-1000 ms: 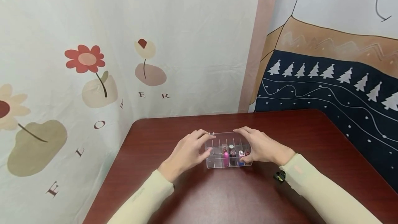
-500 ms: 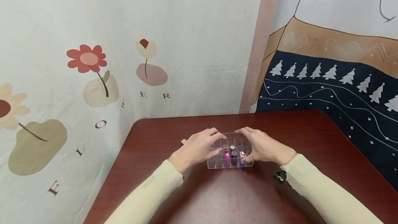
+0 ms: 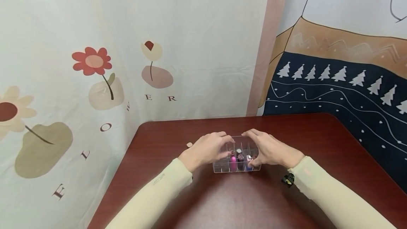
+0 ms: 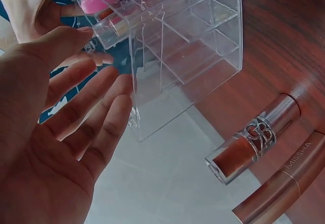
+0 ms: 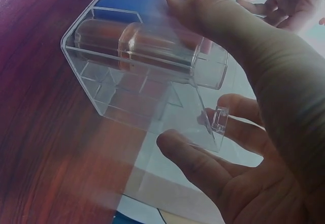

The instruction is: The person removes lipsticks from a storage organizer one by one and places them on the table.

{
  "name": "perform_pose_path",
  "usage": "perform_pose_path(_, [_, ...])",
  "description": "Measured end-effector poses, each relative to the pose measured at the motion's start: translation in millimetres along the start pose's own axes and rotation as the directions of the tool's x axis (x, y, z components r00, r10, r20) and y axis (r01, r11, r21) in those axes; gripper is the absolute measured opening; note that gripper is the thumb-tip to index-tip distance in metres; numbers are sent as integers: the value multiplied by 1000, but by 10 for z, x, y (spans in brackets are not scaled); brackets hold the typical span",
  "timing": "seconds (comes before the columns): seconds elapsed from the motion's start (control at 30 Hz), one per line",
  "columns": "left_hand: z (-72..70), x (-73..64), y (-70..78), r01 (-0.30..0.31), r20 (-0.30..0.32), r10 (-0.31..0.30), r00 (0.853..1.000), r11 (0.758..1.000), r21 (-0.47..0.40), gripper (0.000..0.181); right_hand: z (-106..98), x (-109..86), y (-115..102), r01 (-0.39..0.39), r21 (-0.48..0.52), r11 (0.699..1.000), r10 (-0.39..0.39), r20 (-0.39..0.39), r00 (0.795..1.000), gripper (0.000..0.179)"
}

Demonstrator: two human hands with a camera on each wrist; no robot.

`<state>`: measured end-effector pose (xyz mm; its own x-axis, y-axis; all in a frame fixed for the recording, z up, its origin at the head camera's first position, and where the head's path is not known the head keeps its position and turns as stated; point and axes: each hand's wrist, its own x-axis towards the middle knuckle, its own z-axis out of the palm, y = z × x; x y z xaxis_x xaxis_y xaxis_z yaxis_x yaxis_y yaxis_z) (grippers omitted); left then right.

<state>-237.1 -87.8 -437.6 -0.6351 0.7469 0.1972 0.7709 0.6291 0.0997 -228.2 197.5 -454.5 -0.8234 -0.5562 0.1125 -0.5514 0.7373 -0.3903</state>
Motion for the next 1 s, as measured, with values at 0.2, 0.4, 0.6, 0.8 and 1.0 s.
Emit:
perform_pose_path(0.2, [11, 46, 8, 8, 36, -7, 999, 999, -32, 35, -11, 22, 10, 4, -4, 1000, -4, 5, 1000, 103])
perform_pose_path(0.4, [33, 91, 40, 31, 64, -28, 998, 998, -49, 31, -7, 19, 18, 14, -8, 1000, -14, -3, 1000, 102])
perform_pose_path(0.6, [51, 101, 67, 26, 58, -23, 998, 998, -53, 23, -5, 9, 13, 6, -9, 1000, -6, -3, 1000, 102])
perform_pose_path(0.8, [111, 100, 82, 55, 58, -52, 997, 997, -54, 19, 11, -9, 16, -11, -1, 1000, 11, 4, 1000, 104])
perform_pose_path(1.0, [148, 80, 93, 65, 42, -62, 997, 996, -57, 19, 33, -14, 13, -3, 22, 1000, 3, 2, 1000, 104])
